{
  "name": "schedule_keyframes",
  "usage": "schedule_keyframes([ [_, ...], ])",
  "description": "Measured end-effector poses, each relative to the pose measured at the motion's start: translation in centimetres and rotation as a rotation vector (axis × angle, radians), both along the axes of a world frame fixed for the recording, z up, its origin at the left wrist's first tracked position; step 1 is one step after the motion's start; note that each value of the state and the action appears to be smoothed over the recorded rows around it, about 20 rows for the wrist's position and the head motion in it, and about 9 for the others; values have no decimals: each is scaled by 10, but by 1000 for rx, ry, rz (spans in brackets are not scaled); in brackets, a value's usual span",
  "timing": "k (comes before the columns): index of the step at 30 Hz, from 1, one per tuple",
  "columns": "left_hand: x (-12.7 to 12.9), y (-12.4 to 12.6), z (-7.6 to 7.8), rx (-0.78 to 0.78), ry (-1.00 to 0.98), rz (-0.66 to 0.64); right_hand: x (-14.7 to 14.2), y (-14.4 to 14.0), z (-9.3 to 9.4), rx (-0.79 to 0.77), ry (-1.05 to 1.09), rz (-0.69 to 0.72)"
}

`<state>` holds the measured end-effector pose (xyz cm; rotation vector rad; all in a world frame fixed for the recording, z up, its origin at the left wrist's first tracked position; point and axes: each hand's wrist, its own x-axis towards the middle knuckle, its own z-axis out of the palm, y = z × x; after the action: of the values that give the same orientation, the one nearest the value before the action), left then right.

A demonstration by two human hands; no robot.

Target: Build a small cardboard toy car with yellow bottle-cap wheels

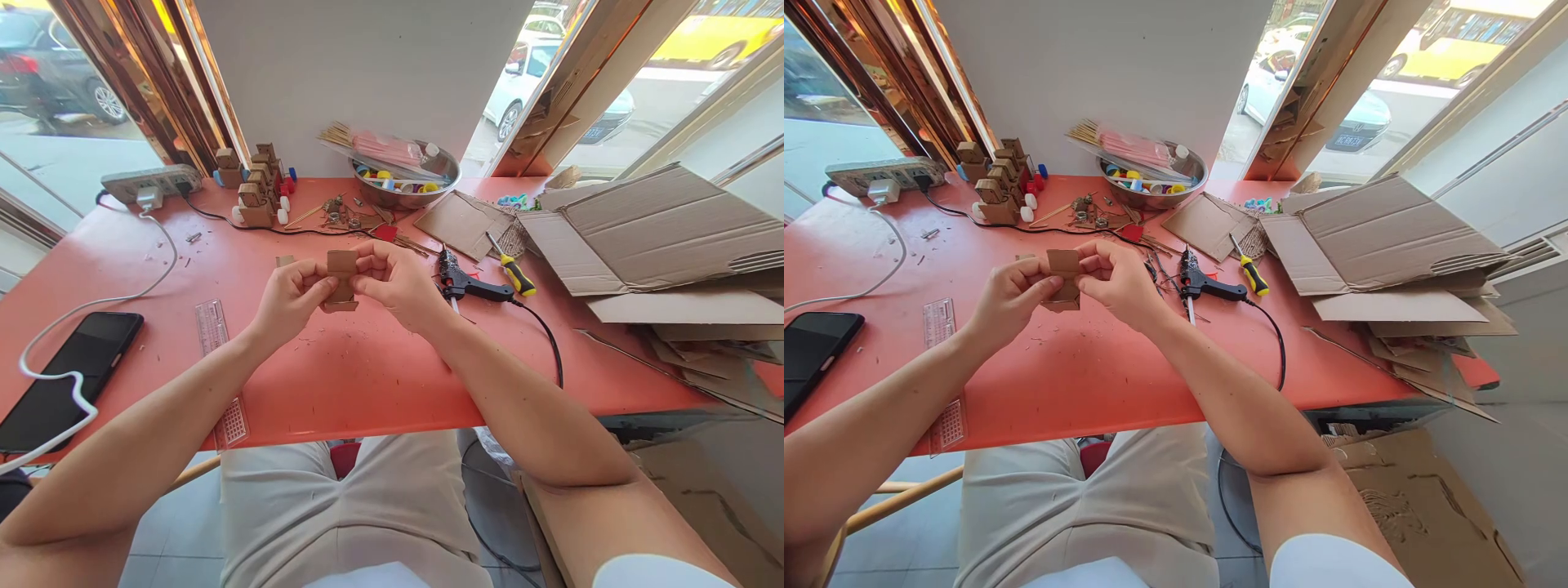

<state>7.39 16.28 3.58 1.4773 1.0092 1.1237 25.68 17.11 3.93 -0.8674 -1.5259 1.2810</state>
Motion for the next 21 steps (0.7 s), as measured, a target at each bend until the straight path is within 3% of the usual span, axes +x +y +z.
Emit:
schedule_keyframes([
  [5, 2, -1, -2, -12, -27, 16, -2, -2, 1, -153, 50, -9],
  [12, 4, -4, 3, -359, -153, -203, -3, -2, -1, -5, 14, -72],
  [21, 5, -5, 0, -410, -239, -246, 5, 6, -1, 119, -112, -17],
])
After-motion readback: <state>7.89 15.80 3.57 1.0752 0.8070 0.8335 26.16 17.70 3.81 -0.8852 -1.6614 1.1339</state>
